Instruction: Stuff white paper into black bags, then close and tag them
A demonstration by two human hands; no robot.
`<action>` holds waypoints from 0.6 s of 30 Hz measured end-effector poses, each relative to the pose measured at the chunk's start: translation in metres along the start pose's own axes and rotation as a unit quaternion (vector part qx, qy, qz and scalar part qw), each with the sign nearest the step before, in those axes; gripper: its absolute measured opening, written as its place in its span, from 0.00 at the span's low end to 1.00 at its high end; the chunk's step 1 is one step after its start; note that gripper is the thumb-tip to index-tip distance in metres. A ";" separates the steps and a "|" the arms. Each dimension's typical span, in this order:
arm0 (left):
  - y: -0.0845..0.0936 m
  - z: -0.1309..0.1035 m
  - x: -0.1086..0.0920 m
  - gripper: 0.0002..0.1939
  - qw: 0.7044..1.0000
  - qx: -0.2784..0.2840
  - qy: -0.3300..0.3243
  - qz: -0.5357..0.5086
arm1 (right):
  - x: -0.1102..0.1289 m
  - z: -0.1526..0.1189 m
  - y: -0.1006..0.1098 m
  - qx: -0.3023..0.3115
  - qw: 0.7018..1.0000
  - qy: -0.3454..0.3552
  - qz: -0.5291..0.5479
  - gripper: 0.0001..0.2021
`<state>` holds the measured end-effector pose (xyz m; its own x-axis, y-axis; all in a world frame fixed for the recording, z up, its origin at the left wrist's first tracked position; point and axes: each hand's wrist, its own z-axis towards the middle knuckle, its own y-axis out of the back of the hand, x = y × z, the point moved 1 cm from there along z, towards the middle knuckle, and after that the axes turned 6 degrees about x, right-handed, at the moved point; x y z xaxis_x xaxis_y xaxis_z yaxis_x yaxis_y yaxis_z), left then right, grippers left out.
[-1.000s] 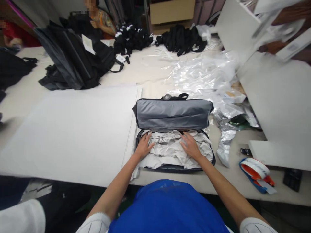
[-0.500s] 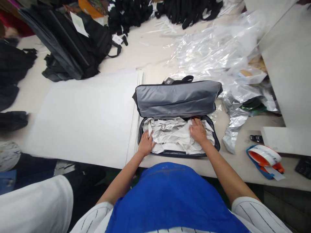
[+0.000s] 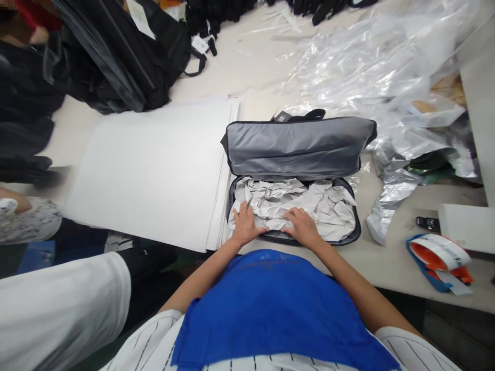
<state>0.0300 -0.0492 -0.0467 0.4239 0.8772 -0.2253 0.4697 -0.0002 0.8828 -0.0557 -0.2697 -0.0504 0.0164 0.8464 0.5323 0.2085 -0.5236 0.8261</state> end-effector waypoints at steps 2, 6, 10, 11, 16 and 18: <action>-0.006 0.004 -0.013 0.53 0.999 -0.032 0.028 0.026 | 0.007 0.009 -0.010 0.005 0.998 -0.021 -0.064 0.14; -0.015 0.013 -0.013 0.53 0.995 -0.069 0.046 0.047 | 0.012 0.013 -0.019 0.012 0.992 -0.031 -0.122 0.10; -0.019 0.022 0.011 0.54 0.997 -0.068 -0.034 0.029 | -0.003 -0.005 -0.023 -0.024 0.998 0.037 -0.035 0.15; -0.020 0.025 0.018 0.54 0.996 -0.061 -0.060 0.014 | -0.009 -0.012 -0.023 -0.043 0.998 0.049 -0.002 0.17; -0.020 0.031 0.040 0.56 0.991 -0.040 -0.112 -0.055 | -0.036 -0.053 -0.010 -0.104 0.988 0.039 0.108 0.20; -0.012 0.026 0.043 0.51 0.989 -0.036 -0.124 -0.068 | -0.044 -0.067 -0.001 -0.117 0.988 0.010 0.100 0.18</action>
<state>0.0629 -0.0233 -0.0774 0.5418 0.7222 -0.4301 0.4833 0.1511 0.8623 -0.1218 -0.3128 -0.0617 0.0153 0.7236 0.6901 -0.0279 -0.6896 0.7237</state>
